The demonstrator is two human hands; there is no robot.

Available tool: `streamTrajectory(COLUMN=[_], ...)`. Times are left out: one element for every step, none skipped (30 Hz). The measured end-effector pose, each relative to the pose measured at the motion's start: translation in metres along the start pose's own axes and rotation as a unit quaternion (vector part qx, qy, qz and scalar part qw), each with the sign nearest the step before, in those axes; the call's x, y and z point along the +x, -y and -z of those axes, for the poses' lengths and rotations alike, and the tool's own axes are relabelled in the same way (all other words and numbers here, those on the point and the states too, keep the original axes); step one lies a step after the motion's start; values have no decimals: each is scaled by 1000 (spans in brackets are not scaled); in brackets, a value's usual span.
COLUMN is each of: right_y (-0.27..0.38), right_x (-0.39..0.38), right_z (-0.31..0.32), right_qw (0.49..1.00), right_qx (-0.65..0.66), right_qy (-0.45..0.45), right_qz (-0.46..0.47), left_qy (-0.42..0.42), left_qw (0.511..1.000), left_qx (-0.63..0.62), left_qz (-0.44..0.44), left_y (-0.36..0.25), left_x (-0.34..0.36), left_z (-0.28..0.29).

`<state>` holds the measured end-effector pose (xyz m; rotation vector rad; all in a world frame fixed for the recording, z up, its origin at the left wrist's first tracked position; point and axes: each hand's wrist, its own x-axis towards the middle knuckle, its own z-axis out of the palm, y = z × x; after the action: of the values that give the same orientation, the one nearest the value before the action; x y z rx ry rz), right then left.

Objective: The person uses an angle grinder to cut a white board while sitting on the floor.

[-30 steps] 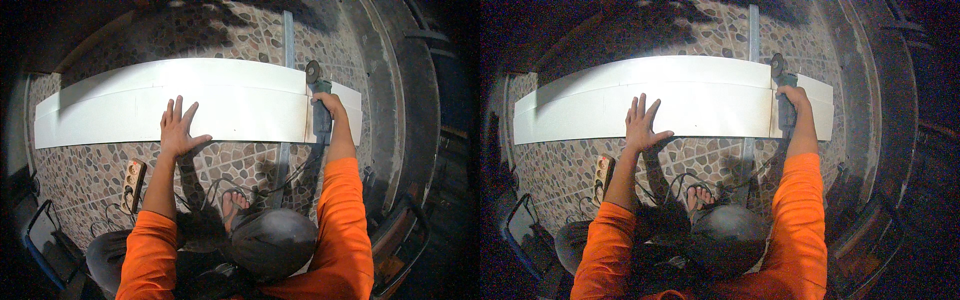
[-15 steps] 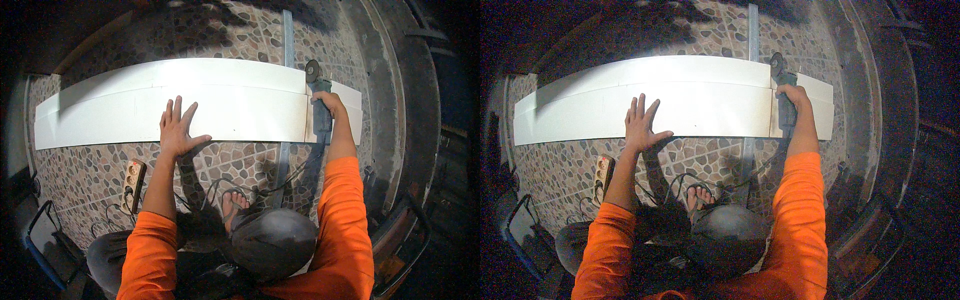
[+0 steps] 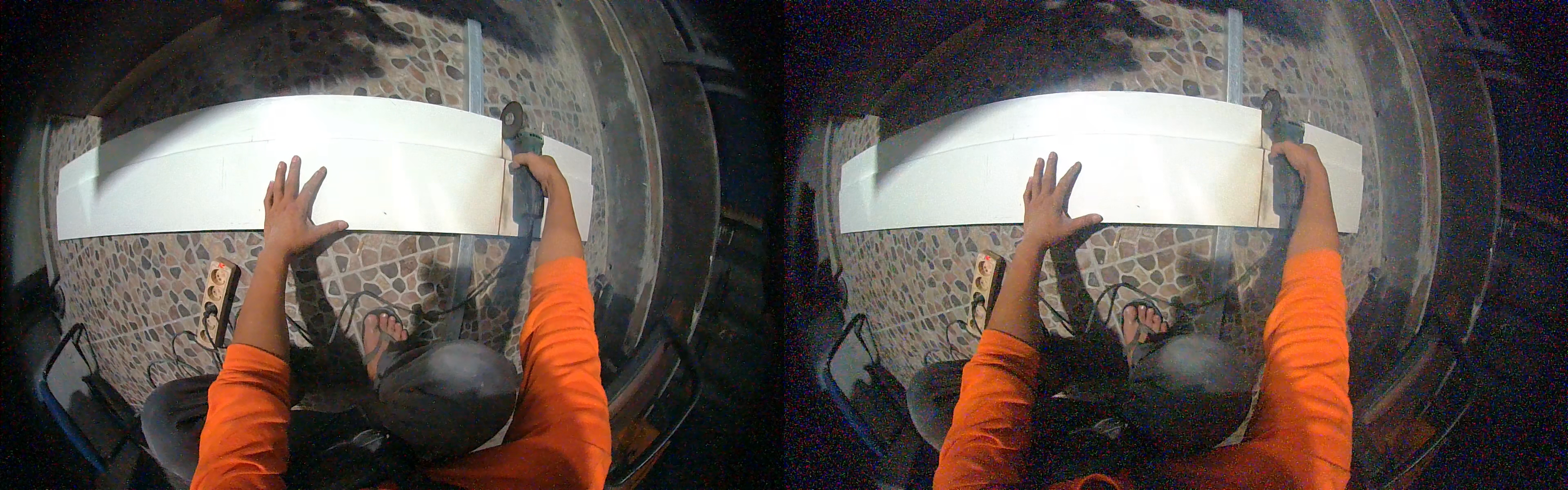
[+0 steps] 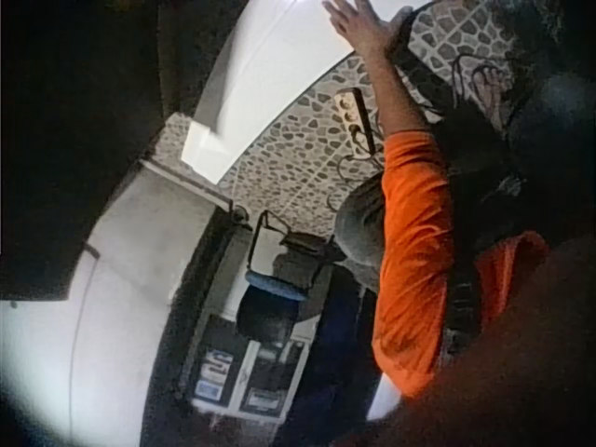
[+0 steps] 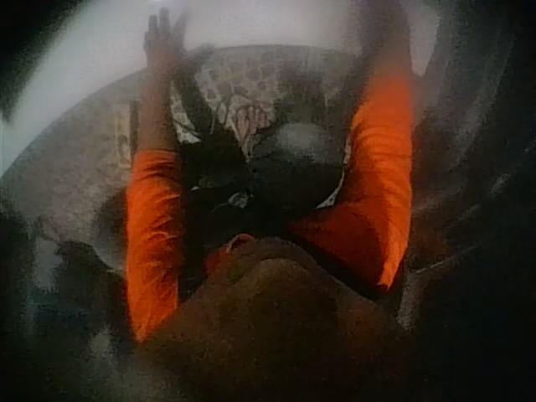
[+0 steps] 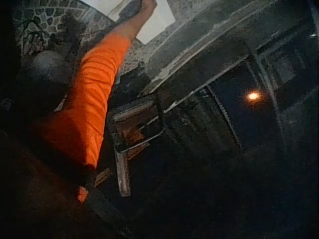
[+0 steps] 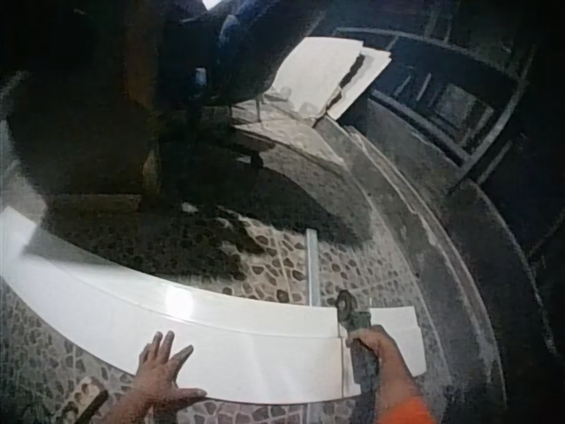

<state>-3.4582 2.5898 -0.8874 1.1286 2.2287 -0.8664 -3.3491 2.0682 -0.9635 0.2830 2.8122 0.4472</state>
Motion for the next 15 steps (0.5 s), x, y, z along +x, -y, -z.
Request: streamTrajectory(right_y=[-2, -3, -4, -5, -6, -9, -11, -13, -14, -15, -15, -18, -20, -22, -22], right_x=[2, 4, 4, 4, 3, 3, 3, 4, 3, 3, 2, 3, 4, 4, 5], right_z=[2, 5, 4, 3, 2, 2, 1, 1, 1, -1, -1, 0, 0, 1, 1], right_qw=[1000, 1000, 1000, 1000, 1000, 1000, 1000, 1000, 1000, 1000, 1000, 1000, 1000, 999, 999], right_qx=[1, 3, 4, 6, 7, 9, 10, 12, 14, 17, 19, 15, 10, 6, 5], right_qy=[-4, -7, -9, -11, -12, -4, 4, 12, 10, 8, 7, -3, -13, -23, -23], right_qz=[-6, -12, -10, -7, -4, 2, 8, 15, 16, 17, 18, 21, 24, 27, 27], left_qy=[3, 0, -2, -4, -9, -14, -19, -21, -24, -26, -14, -2, 10, 10, 10], left_qw=[1000, 1000, 1000, 1000, 1000, 1000, 1000, 1000, 1000, 1000, 1000, 1000, 1000, 1000, 1000], left_qx=[-3, -2, 0, 3, 0, -4, -7, -5, -4, -2, 2, 5, 9, 8, 8], left_qz=[0, -1, -2, -2, -6, -10, -14, -13, -13, -13, -6, 0, 6, 5, 6], left_y=[-1, -2, -1, 0, 2, 2, 3, 4, 5, 5, 4, -1, -4, -5, -4], left_x=[1, 1, 1, 1, 1, 1, 1, 1, 1, 2, 1, 1, 2, 3, 2], left_z=[2, 2, 0, -1, -3, -4, -5, -6, -6, -5, -5, 0, 3, 2, 3])
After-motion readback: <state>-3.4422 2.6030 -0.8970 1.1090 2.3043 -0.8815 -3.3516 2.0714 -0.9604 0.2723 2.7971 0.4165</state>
